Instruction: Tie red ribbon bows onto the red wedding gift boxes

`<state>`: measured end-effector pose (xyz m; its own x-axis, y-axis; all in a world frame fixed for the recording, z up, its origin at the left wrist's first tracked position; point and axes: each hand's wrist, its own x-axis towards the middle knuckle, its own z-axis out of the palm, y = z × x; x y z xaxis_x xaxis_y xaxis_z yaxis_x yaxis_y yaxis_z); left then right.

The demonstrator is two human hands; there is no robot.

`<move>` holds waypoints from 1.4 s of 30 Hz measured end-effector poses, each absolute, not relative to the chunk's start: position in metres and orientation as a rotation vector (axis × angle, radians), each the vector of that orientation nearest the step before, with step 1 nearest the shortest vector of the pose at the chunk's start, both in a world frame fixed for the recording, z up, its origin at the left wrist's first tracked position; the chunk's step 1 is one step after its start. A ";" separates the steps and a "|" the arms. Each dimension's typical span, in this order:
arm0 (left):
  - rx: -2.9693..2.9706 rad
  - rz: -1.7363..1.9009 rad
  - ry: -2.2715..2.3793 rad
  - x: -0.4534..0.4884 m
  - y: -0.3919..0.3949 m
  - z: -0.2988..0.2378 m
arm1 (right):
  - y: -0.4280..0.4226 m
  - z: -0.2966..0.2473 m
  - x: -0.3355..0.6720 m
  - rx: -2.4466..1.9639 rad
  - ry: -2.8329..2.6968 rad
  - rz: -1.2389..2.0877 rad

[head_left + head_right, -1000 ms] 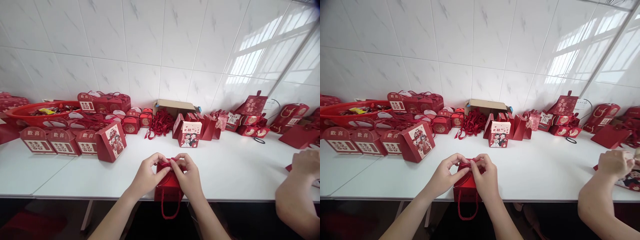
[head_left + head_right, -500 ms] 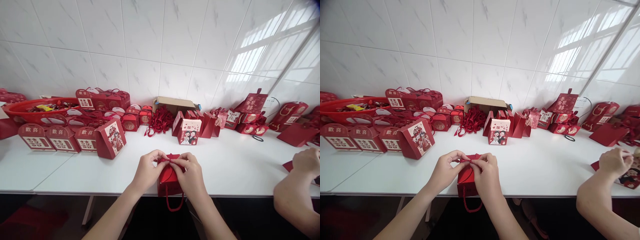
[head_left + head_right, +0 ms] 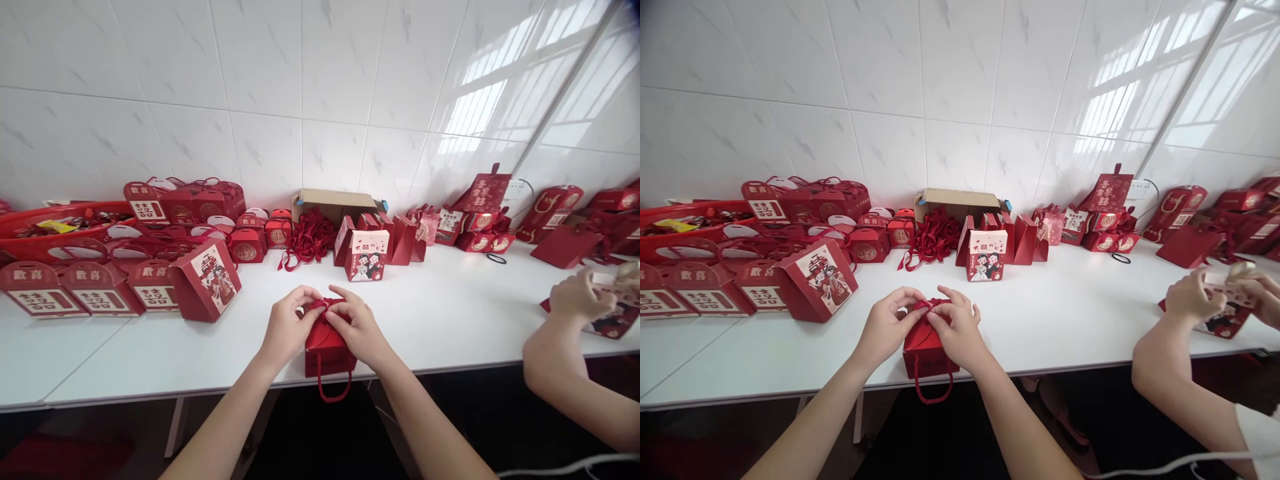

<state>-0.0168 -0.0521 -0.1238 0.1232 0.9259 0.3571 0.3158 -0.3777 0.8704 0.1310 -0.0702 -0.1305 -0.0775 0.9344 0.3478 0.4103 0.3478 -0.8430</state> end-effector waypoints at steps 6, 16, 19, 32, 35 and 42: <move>1.755 1.250 1.214 -0.019 -0.048 -0.122 | -0.067 -0.136 0.121 -1.227 -1.385 0.763; 1.846 1.056 1.224 -0.023 -0.051 -0.110 | -0.071 -0.137 0.126 -1.190 -1.298 0.984; 1.842 1.055 1.174 -0.025 -0.047 -0.111 | -0.079 -0.129 0.138 -1.232 -1.400 0.983; 1.956 0.946 1.098 -0.022 -0.065 -0.101 | -0.099 -0.111 0.168 -1.287 -2.039 0.058; 1.976 0.953 1.056 -0.020 -0.065 -0.102 | -0.106 -0.099 0.171 -1.250 -2.075 0.215; 2.065 0.902 0.932 -0.023 -0.059 -0.101 | -0.101 -0.079 0.183 -1.120 -2.237 0.314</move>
